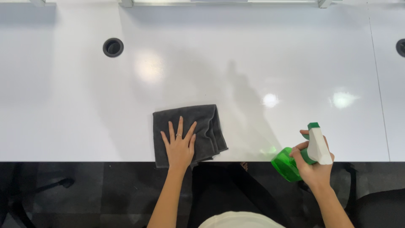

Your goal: The person sprays a white countertop with a green spray bottle and wipes it with a black cloth. They repeatedly spray and wipe different sections of the countertop, moving the cloth across the surface to clean it.

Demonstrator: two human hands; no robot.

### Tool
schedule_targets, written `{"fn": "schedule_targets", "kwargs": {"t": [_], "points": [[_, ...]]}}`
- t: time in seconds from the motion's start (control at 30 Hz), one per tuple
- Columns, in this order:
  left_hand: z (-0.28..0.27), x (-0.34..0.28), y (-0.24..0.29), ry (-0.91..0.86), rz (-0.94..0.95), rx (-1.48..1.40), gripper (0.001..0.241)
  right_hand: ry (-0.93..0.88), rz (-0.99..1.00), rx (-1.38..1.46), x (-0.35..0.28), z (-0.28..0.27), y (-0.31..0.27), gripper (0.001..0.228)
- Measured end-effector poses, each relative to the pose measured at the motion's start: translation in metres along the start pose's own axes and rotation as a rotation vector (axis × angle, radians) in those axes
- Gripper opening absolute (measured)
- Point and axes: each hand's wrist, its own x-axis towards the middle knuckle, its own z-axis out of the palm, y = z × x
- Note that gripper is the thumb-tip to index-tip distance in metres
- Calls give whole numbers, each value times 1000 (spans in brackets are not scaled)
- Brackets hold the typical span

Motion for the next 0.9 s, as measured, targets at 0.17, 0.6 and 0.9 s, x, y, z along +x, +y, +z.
{"fn": "schedule_targets", "kwargs": {"t": [0.17,0.6,0.9], "points": [[1,9,1,-92,-32,0,54,-12,19,58,11,28,-26,51],[19,145,-21,-27,76,-6,61,16,7,-6,64,70,-54,51],[63,260,-37,41,94,83,52,88,69,-82,48,64,-33,52]]}}
